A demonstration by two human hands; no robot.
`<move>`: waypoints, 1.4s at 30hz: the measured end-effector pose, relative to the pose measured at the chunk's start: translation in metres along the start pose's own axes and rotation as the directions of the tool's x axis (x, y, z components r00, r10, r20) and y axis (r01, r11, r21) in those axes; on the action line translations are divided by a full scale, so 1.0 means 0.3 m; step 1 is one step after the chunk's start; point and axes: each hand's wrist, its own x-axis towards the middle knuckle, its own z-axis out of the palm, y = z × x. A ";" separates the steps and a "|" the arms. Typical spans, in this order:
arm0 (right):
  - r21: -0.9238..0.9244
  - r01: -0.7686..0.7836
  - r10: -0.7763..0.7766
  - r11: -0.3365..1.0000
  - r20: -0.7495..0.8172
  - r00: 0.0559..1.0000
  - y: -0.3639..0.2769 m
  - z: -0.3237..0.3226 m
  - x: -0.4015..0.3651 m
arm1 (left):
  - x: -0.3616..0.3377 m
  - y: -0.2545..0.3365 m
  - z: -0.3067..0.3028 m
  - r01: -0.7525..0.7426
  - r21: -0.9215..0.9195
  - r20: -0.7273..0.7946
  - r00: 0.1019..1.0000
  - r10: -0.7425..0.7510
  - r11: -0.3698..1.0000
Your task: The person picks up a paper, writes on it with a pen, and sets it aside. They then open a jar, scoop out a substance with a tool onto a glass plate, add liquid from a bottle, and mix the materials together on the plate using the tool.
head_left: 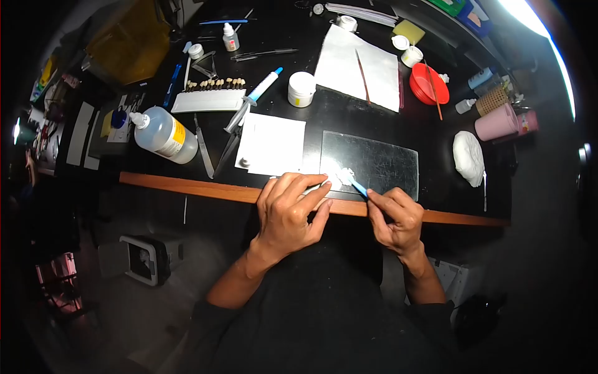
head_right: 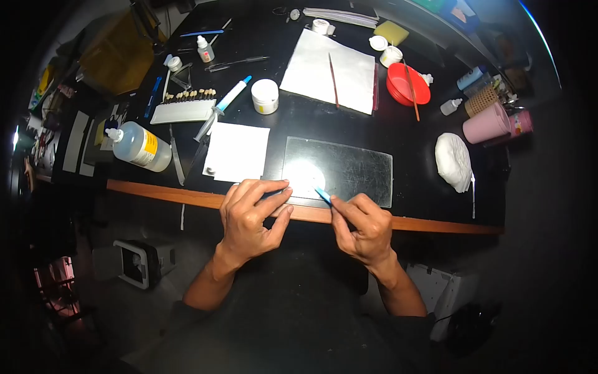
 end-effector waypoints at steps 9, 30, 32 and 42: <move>0.075 -0.015 0.011 0.997 0.044 0.999 0.004 0.017 0.021 | -0.012 0.000 0.002 -0.009 0.011 0.002 1.000 0.009 1.000; 0.021 -0.001 0.000 1.000 0.022 1.000 -0.015 0.002 0.003 | -0.016 -0.004 -0.003 -0.013 -0.005 -0.002 1.000 0.013 1.000; 0.020 0.006 -0.006 1.000 0.001 1.000 -0.015 0.004 0.003 | -0.016 -0.003 -0.006 -0.010 -0.007 0.002 1.000 0.010 1.000; -0.010 0.007 -0.007 1.000 0.035 0.999 -0.013 -0.009 -0.006 | -0.020 -0.005 -0.007 -0.012 -0.009 0.016 1.000 0.012 1.000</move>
